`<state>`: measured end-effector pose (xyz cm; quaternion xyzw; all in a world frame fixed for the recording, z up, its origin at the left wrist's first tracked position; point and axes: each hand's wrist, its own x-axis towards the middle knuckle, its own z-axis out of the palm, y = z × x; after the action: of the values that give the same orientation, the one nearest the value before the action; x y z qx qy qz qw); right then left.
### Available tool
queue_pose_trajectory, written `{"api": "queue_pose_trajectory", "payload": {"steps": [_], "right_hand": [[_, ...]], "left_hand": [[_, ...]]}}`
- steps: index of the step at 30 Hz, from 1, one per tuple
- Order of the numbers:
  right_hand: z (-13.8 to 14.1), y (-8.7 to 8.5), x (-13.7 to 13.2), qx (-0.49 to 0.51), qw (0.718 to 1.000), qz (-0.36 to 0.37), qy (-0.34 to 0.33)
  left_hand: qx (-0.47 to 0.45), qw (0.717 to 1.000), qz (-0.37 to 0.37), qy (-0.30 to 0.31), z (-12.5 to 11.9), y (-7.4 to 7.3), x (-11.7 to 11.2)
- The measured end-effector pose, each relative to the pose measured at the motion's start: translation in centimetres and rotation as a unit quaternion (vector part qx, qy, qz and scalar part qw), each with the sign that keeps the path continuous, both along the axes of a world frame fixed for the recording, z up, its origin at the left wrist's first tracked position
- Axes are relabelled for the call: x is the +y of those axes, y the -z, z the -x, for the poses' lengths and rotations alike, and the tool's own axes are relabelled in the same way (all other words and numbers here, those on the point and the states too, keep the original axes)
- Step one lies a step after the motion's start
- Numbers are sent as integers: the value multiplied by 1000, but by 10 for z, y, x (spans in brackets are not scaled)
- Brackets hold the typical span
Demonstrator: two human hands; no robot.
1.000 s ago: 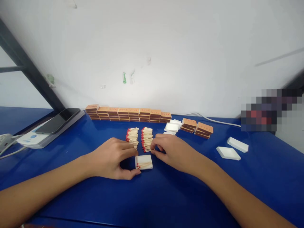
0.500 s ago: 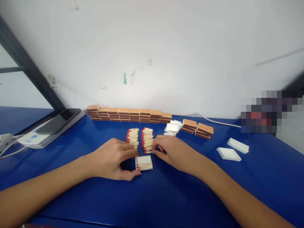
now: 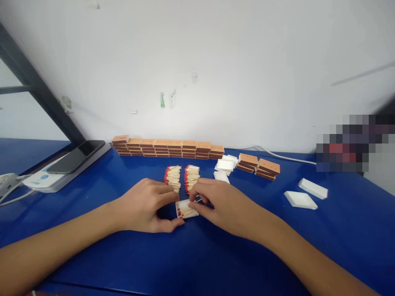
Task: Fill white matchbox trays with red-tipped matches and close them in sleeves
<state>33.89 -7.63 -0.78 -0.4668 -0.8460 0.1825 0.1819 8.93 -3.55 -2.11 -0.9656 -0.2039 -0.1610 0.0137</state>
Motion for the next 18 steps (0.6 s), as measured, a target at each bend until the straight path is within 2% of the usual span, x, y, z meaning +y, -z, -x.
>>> {"api": "queue_pose_trajectory", "payload": {"steps": [4, 8, 14, 18], "right_hand": [[-13, 0, 9, -20, 999, -31, 15], [-22, 2, 16, -43, 999, 13, -12], [-21, 3, 17, -32, 998, 56, -11], [-15, -2, 11, -9, 999, 34, 11]], "left_hand": [[1, 1000, 12, 16, 0, -1, 0], [-2, 999, 17, 39, 0, -1, -2], [-6, 999, 15, 44, 1, 1, -2], [-1, 1000, 12, 27, 0, 0, -1]]}}
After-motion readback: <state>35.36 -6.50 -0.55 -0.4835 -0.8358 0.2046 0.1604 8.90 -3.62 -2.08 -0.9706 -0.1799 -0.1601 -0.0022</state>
